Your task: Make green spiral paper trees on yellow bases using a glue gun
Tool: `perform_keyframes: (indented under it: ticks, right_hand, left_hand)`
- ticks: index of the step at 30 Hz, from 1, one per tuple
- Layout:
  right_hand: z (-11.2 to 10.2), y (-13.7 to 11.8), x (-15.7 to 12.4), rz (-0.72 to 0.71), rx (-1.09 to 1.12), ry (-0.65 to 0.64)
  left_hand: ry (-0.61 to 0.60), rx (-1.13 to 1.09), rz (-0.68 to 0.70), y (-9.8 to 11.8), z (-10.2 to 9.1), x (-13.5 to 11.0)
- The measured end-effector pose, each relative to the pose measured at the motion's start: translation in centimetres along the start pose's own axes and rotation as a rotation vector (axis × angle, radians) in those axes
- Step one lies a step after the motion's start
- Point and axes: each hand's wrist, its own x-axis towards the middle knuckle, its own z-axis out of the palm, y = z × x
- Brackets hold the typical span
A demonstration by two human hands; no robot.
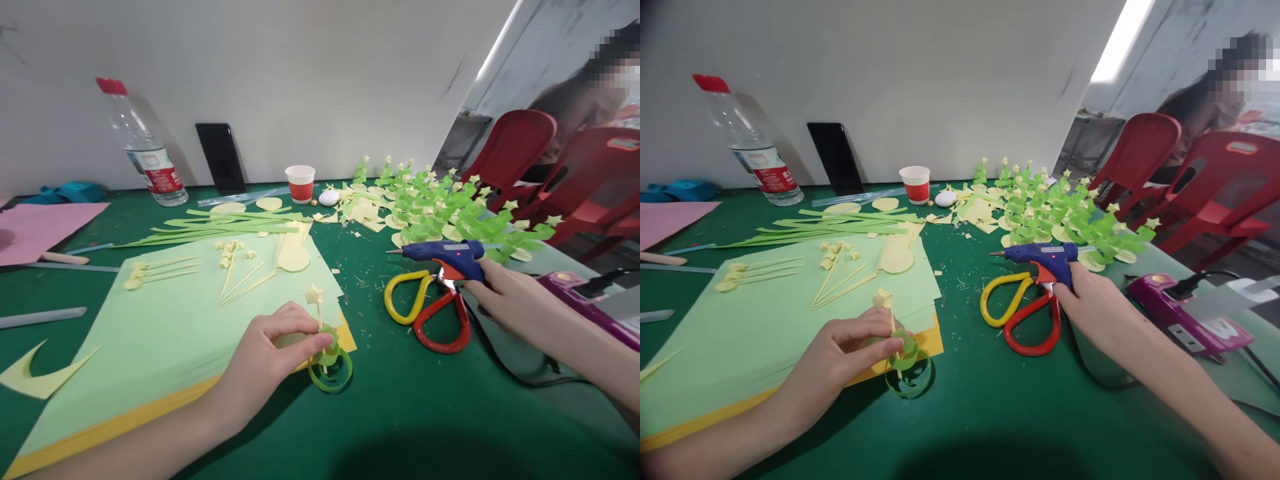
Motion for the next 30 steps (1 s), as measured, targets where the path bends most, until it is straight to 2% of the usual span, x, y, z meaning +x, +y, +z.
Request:
perform_keyframes:
  ticks: [3, 8, 19, 27, 30]
  right_hand:
    - [-0.1, -1.0, -0.3, 0.053, -0.039, -0.092]
    - [0.4, -1.3, -0.5, 0.06, -0.063, -0.128]
    - [1.9, -0.6, 0.2, 0.033, -0.123, -0.068]
    - [0.9, -0.6, -0.9, -0.013, -0.167, -0.051]
    - [0.6, -0.2, -1.5, -0.026, -0.182, -0.006]
  left_hand:
    - [0.0, -0.005, 0.017, -0.2, 0.0, 0.0]
    - [-0.003, -0.005, 0.029, -0.1, 0.1, 0.0]
    - [0.019, 0.034, 0.032, -0.3, 0.1, 0.1]
    - [0.004, 0.044, 0.029, 0.3, 0.1, 0.0]
    - [-0.002, 0.044, 0.034, 0.3, 0.1, 0.0]
